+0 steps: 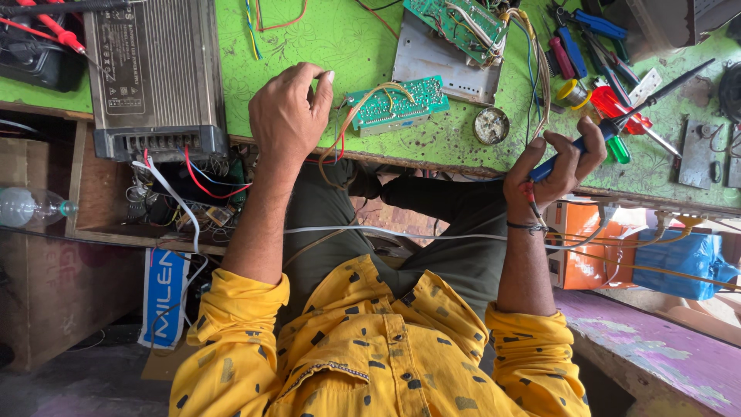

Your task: The person solders wires to a green circuit board using a soldering iron and solder wire. They hold the board with one hand, apply the iron to specific points, and feed solder to create connections. The person flips the board to inspect both sides and continues soldering additional points.

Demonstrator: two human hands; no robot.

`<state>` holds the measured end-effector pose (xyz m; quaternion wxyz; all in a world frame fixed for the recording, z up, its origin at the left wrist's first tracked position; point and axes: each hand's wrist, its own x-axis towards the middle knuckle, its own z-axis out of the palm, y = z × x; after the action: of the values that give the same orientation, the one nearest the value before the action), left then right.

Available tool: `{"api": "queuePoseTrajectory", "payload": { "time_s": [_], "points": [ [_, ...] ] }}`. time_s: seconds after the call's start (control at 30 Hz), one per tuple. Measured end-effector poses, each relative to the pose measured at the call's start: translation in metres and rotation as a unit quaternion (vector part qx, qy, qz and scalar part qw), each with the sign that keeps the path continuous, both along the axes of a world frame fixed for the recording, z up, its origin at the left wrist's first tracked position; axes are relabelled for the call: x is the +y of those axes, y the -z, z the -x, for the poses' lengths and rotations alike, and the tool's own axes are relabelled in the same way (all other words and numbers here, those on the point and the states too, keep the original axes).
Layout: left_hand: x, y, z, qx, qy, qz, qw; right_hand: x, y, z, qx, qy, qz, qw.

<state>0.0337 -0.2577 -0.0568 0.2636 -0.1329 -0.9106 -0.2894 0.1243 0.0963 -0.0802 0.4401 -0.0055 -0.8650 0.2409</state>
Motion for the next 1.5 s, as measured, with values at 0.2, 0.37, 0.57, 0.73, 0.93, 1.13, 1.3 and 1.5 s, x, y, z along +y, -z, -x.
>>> {"api": "queuePoseTrajectory", "payload": {
  "time_s": [0.2,0.37,0.57,0.73,0.93,1.13,1.3,1.5],
  "points": [
    [-0.002,-0.002,-0.003,0.000,0.002,-0.007,1.000,0.001,-0.002,-0.002,0.003,0.003,-0.006,1.000],
    [-0.002,-0.002,-0.002,-0.004,-0.001,-0.006,1.000,0.002,-0.002,-0.001,0.000,0.004,0.001,1.000],
    [-0.003,-0.003,-0.001,0.002,0.003,-0.009,1.000,0.003,-0.003,-0.001,0.000,0.001,-0.005,1.000],
    [-0.004,-0.005,0.000,-0.003,0.007,-0.012,1.000,0.002,-0.004,0.000,0.005,0.004,-0.005,1.000],
    [-0.005,0.001,-0.001,-0.004,0.003,-0.008,1.000,0.003,0.000,0.000,0.006,0.003,-0.003,1.000],
    [-0.001,-0.004,-0.004,0.014,0.020,-0.046,0.999,0.010,0.005,0.000,0.008,-0.004,0.007,1.000],
    [-0.003,-0.010,-0.058,0.146,0.042,-0.115,0.982,0.017,0.007,0.007,0.017,-0.001,-0.005,1.000],
    [-0.034,0.039,-0.164,-0.242,-0.093,-0.027,0.965,0.028,0.014,0.015,0.025,-0.026,-0.007,0.999]
  ]
}}
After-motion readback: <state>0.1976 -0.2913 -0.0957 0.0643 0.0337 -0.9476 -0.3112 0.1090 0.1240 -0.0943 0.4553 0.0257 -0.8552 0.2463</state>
